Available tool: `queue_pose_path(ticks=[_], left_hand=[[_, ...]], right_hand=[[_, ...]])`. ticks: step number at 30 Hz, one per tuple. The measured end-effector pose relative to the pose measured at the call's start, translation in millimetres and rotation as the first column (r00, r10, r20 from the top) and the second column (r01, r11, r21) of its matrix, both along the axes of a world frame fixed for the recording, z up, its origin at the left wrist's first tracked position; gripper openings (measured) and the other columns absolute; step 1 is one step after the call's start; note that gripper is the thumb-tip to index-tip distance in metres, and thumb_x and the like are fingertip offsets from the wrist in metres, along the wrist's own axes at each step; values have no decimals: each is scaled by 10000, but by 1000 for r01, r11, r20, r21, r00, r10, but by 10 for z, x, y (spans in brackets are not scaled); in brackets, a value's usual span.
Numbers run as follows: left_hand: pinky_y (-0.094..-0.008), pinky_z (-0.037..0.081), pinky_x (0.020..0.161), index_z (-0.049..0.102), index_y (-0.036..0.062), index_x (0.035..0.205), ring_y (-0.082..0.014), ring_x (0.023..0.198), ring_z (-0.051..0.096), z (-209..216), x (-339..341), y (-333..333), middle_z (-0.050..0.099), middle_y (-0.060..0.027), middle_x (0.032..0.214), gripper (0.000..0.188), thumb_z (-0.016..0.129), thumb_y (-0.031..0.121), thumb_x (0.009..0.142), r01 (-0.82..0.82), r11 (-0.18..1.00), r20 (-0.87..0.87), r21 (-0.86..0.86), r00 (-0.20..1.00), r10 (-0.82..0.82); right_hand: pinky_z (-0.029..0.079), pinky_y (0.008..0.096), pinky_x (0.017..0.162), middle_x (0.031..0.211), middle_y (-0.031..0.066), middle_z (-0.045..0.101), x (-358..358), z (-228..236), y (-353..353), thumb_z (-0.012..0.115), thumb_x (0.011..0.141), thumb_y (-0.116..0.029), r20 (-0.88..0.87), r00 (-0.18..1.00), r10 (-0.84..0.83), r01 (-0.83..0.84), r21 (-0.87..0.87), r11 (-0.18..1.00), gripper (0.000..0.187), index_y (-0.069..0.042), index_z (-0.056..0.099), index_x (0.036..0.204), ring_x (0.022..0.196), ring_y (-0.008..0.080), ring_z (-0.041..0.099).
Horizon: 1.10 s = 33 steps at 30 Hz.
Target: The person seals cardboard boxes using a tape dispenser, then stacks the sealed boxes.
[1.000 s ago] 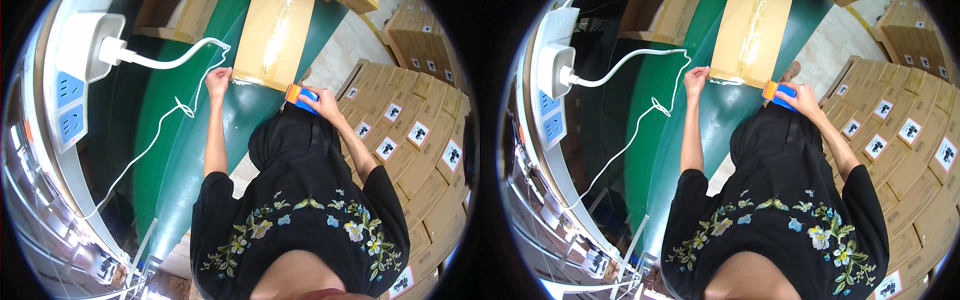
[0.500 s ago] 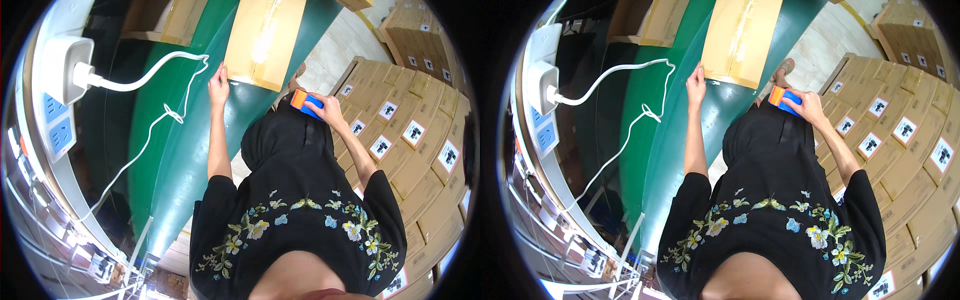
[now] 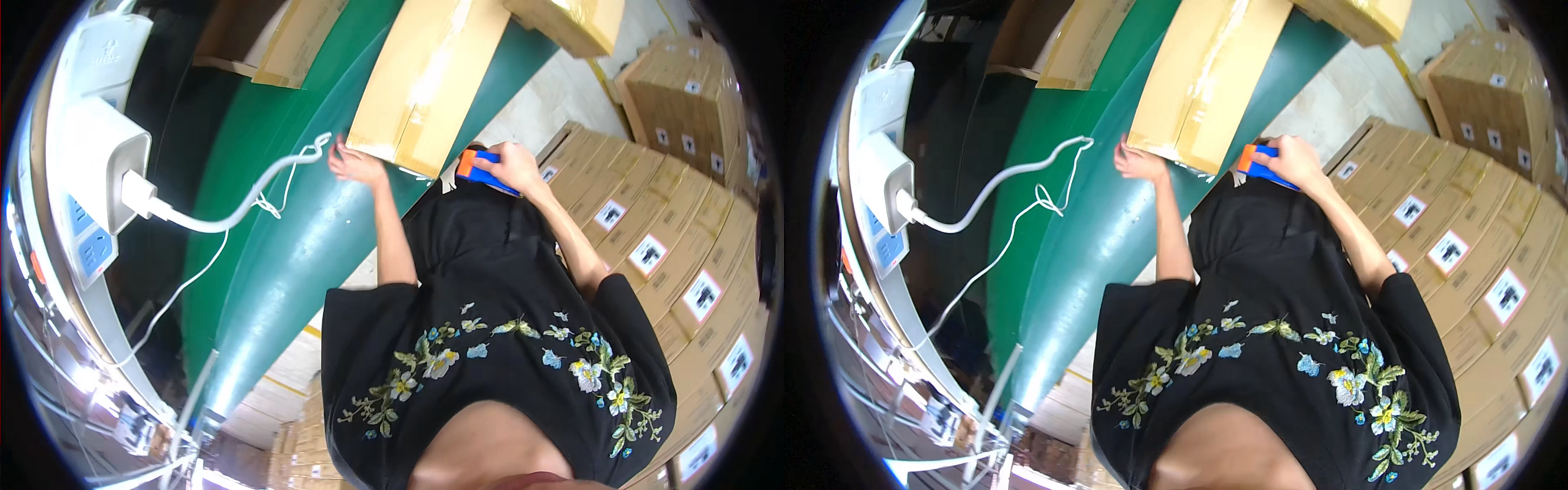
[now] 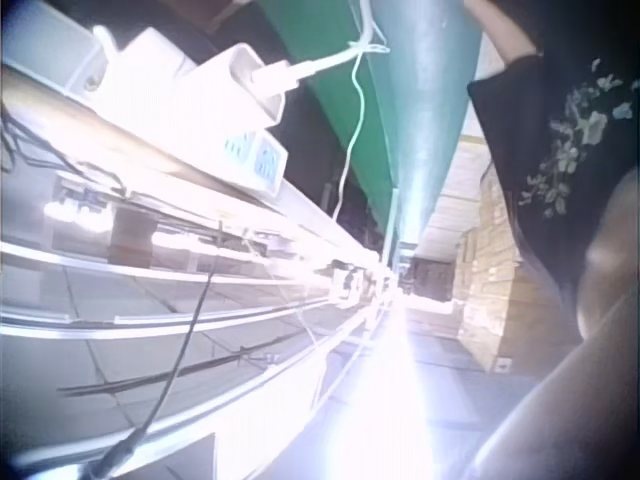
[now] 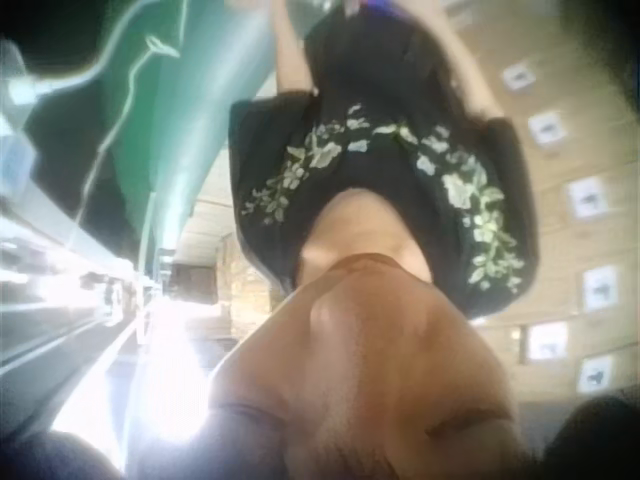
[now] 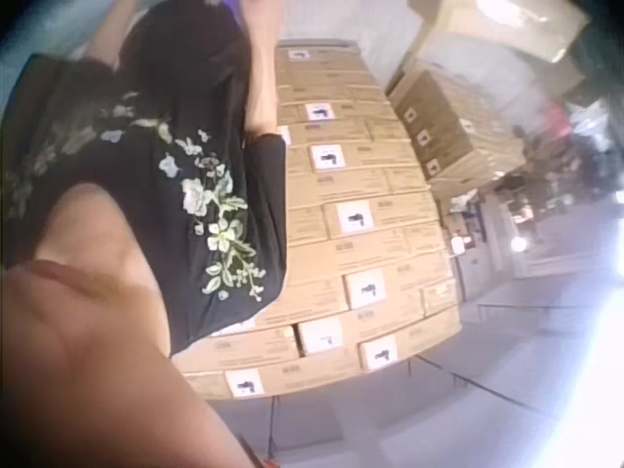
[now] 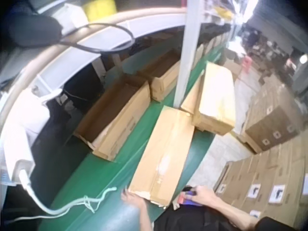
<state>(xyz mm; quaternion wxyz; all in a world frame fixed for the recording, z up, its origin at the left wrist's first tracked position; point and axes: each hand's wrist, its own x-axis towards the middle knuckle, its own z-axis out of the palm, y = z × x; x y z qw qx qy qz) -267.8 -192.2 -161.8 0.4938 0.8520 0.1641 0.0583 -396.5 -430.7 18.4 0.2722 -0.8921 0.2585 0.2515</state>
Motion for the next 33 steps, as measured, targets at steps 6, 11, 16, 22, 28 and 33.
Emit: queue_pose_path(ticks=[6, 11, 16, 22, 28, 33], left_hand=[[-474, 286, 1014, 364, 71, 1324, -262, 1228, 380, 171, -814, 456, 414, -160, 1308, 529, 292, 437, 947, -654, 376, -606, -657, 754, 253], [-405, 315, 1007, 222, 108, 1392, -286, 1232, 357, 562, -1272, -33, 292, -176, 1382, 651, 316, 527, 903, -923, 7, -920, -385, 385, 75], [-422, 464, 900, 369, 59, 1326, -301, 1105, 527, 333, -806, -533, 485, -125, 1283, 598, 256, 488, 926, -540, 192, -547, -820, 837, 18], [-418, 458, 916, 439, 50, 1276, -294, 1106, 530, 504, -435, -682, 514, -132, 1255, 588, 230, 468, 920, -477, 94, -478, -874, 878, 15], [-431, 450, 913, 442, 60, 1274, -310, 1115, 516, 372, -319, -550, 510, -120, 1261, 578, 232, 466, 921, -426, 150, -420, -892, 905, 74], [-437, 459, 900, 451, 58, 1264, -317, 1083, 536, 317, -367, -62, 531, -127, 1235, 550, 254, 446, 927, -424, 229, -403, -876, 905, 135]], right_hand=[[452, 202, 618, 734, 16, 636, 553, 147, -927, 636, 850, -321, 153, 852, -501, 242, 733, 636, 315, -8, 666, 864, 680, 41, 559], [442, 211, 622, 757, 2, 609, 2018, 256, -1489, 608, 853, -401, 373, 880, -295, -27, 660, 751, 387, -21, 658, 901, 675, 57, 542], [460, 250, 731, 907, 34, 659, 3025, -124, -1722, 592, 822, -459, 265, 870, -416, 147, 666, 732, 440, -66, 674, 1003, 768, 121, 605], [397, 394, 908, 937, 128, 672, 3361, -565, -2006, 567, 701, -546, 279, 887, -369, 324, 195, 926, 493, -111, 711, 885, 934, 279, 612], [468, 331, 778, 975, 133, 644, 3379, -552, -2124, 578, 740, -440, 161, 921, -354, 259, 426, 867, 493, -4, 653, 959, 854, 232, 612], [478, 320, 729, 927, 129, 622, 3174, -367, -1617, 624, 767, -392, 210, 953, -220, 98, 472, 876, 445, 30, 630, 907, 841, 191, 593]])
